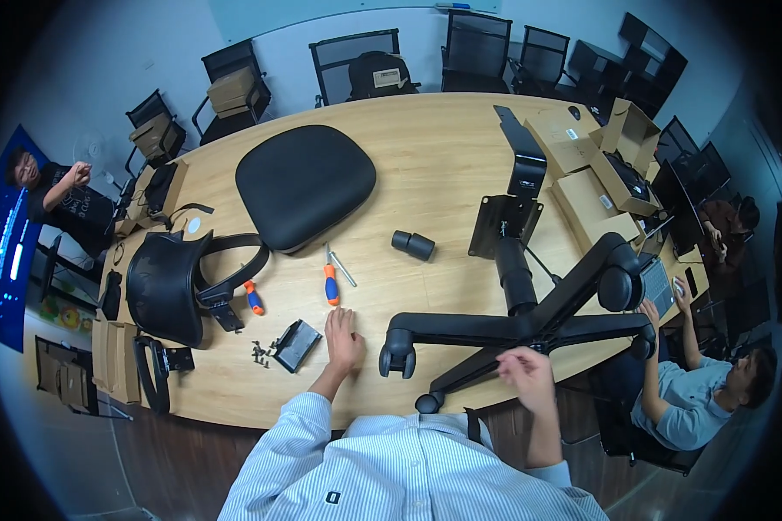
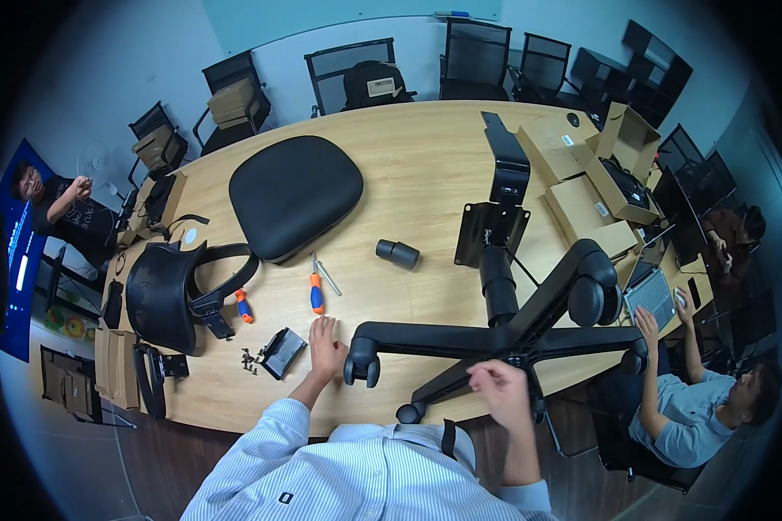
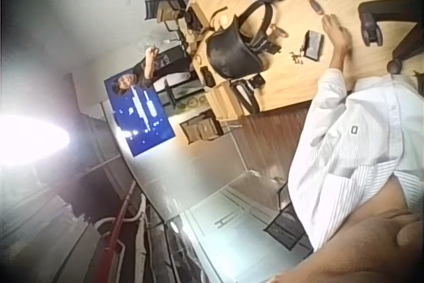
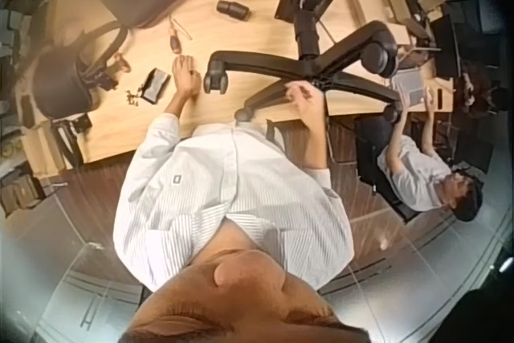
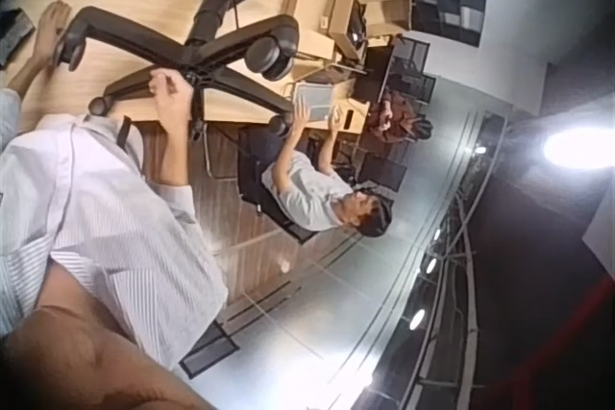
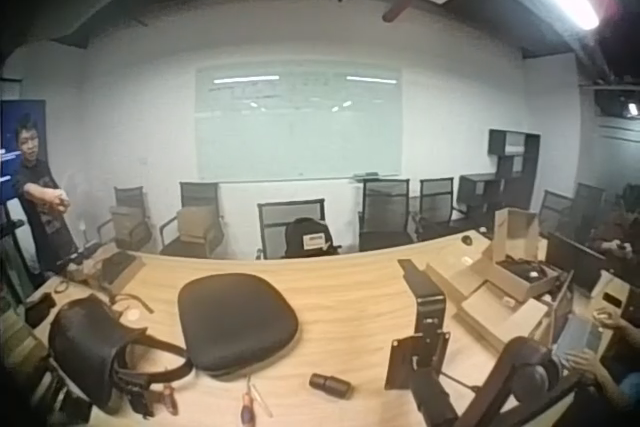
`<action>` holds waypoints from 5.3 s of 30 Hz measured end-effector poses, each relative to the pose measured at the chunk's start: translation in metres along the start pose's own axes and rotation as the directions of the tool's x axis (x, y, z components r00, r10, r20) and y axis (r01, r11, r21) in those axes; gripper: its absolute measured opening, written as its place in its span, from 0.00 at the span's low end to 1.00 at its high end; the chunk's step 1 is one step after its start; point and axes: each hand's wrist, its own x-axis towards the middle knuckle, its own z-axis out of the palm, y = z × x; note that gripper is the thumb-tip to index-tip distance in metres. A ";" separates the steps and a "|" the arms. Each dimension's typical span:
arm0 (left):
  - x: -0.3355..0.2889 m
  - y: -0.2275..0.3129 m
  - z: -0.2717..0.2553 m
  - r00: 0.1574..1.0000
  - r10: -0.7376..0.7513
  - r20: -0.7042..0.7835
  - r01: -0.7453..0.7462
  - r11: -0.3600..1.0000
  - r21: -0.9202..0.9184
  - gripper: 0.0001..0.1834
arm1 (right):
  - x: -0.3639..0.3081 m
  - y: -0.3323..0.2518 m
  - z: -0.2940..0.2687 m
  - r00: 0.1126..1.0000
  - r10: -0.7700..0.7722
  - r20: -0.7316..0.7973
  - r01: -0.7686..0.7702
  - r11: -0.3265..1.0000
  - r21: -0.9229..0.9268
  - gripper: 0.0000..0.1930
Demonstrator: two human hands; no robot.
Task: Assembling the components of an office chair, specifically attaching parts using a screwdriver.
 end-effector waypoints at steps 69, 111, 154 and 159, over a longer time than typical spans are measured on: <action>0.201 0.173 -0.019 0.923 0.385 0.018 -0.325 0.801 -0.502 0.28 | 0.252 0.045 -0.073 0.765 0.644 0.004 -0.636 0.757 -0.150 0.25; 0.329 0.227 0.161 0.283 0.334 0.899 0.809 0.421 -0.411 0.20 | 0.260 0.072 -0.166 0.880 0.456 0.135 -0.208 0.623 -0.754 0.21; 0.349 0.200 0.265 0.102 0.493 0.864 0.857 0.398 -0.328 0.13 | 0.273 0.074 -0.163 0.704 0.695 0.149 -0.565 0.674 -0.476 0.22; 0.354 0.189 0.275 -0.024 0.599 0.801 0.838 0.449 -0.311 0.14 | 0.274 0.082 -0.165 0.712 0.687 0.148 -0.553 0.677 -0.486 0.24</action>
